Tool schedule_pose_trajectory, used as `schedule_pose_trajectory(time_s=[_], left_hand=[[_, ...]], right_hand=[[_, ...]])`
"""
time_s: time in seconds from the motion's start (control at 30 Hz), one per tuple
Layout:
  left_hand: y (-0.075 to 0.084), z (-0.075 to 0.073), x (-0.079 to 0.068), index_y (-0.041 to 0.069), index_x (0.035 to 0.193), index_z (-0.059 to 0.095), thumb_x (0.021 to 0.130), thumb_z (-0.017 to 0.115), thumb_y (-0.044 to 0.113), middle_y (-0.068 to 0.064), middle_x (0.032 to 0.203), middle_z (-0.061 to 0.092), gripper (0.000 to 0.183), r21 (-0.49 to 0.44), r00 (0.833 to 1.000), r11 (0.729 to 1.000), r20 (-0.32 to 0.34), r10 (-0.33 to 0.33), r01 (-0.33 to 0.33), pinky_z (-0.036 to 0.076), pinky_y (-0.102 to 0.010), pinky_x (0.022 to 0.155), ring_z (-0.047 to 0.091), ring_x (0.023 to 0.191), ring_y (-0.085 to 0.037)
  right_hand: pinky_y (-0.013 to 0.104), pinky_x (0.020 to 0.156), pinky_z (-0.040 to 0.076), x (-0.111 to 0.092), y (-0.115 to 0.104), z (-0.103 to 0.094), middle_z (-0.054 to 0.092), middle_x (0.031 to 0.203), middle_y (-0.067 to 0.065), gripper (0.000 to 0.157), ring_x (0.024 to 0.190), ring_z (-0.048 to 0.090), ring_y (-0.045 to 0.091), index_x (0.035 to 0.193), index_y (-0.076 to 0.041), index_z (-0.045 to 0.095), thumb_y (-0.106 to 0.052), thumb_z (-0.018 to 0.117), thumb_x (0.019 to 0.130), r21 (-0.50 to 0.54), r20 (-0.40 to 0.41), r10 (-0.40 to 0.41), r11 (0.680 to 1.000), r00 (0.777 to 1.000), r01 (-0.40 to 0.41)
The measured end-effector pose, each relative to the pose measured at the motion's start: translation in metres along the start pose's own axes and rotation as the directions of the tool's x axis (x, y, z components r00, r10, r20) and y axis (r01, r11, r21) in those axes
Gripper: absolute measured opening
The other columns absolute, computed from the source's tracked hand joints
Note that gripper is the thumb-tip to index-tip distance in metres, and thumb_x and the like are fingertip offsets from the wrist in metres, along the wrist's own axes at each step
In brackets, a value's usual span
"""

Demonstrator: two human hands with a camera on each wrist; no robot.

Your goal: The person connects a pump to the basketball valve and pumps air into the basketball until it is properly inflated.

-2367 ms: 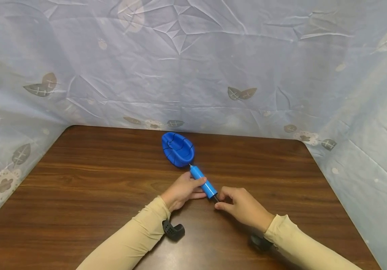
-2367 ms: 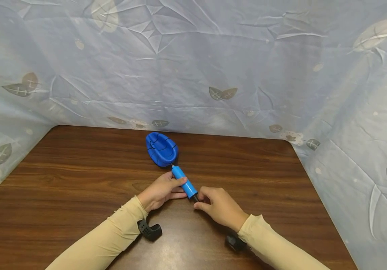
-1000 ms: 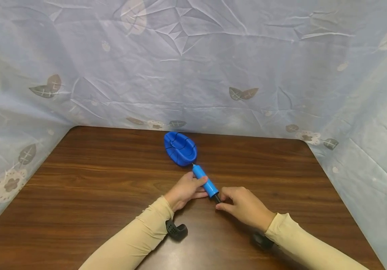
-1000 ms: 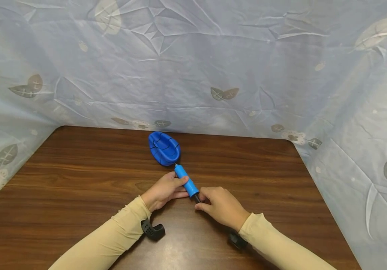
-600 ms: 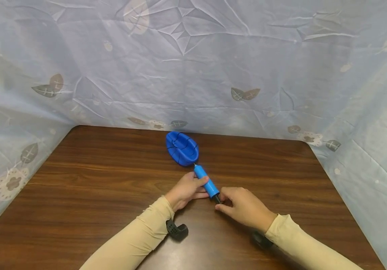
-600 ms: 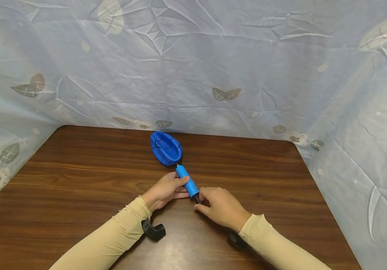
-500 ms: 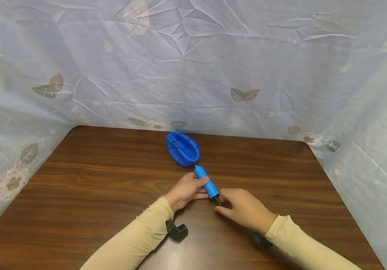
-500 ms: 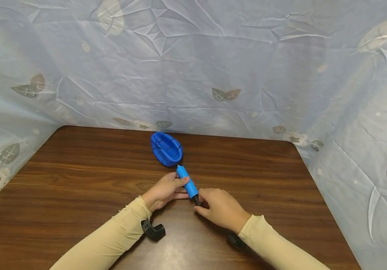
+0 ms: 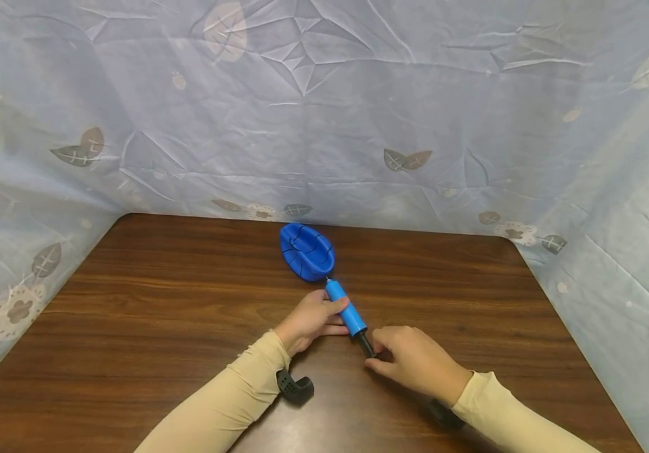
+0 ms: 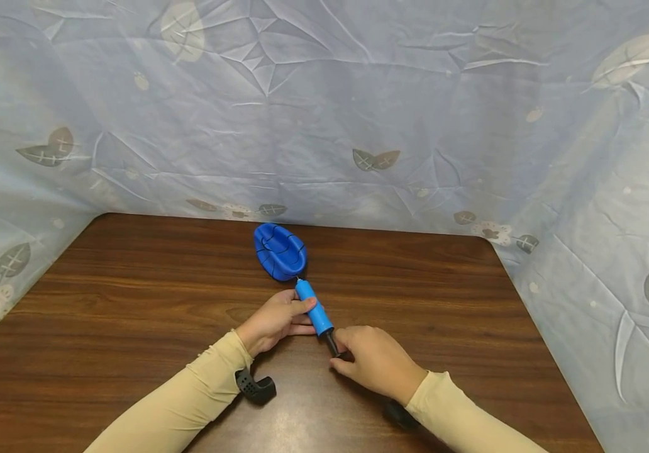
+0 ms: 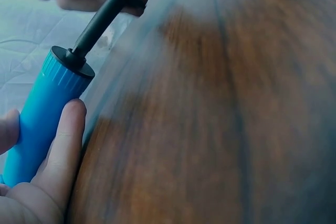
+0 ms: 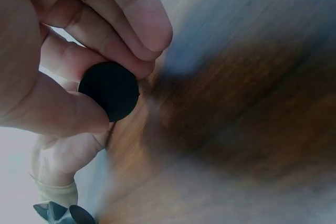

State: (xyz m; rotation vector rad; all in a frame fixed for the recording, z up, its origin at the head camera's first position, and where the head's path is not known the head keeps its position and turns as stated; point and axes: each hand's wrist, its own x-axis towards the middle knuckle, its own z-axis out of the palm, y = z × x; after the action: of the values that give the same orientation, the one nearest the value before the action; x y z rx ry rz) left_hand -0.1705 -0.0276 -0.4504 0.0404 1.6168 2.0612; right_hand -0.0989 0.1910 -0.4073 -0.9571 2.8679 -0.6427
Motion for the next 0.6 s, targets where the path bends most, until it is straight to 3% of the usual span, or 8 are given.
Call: schedule_pose_trajectory(time_s=[0.33, 0.6], left_hand=[[0.002, 0.001, 0.001, -0.01, 0.129, 0.045, 0.108, 0.055, 0.01, -0.028, 0.116, 0.066, 0.031, 0.002, 1.0, 1.0, -0.013, 0.007, -0.007, 0.061, -0.047, 0.092, 0.072, 0.104, -0.034], [0.001, 0.001, 0.0, -0.01, 0.129, 0.045, 0.108, 0.054, 0.01, -0.026, 0.115, 0.065, 0.031, 0.016, 1.0, 1.0, -0.008, -0.006, 0.006, 0.062, -0.044, 0.091, 0.072, 0.101, -0.03]], right_hand=[[0.016, 0.051, 0.043, -0.02, -0.002, -0.004, 0.05, 0.071, -0.018, 0.032, 0.059, 0.042, -0.005, 0.078, -0.021, 0.055, -0.023, 0.085, 0.088, -0.008, 0.04, -0.016, 1.0, 0.999, 0.016], [0.016, 0.052, 0.042, -0.022, -0.002, -0.003, 0.049, 0.073, -0.018, 0.029, 0.061, 0.042, -0.004, 0.08, -0.023, 0.055, -0.024, 0.081, 0.091, -0.01, 0.036, -0.042, 0.999, 0.998, 0.042]])
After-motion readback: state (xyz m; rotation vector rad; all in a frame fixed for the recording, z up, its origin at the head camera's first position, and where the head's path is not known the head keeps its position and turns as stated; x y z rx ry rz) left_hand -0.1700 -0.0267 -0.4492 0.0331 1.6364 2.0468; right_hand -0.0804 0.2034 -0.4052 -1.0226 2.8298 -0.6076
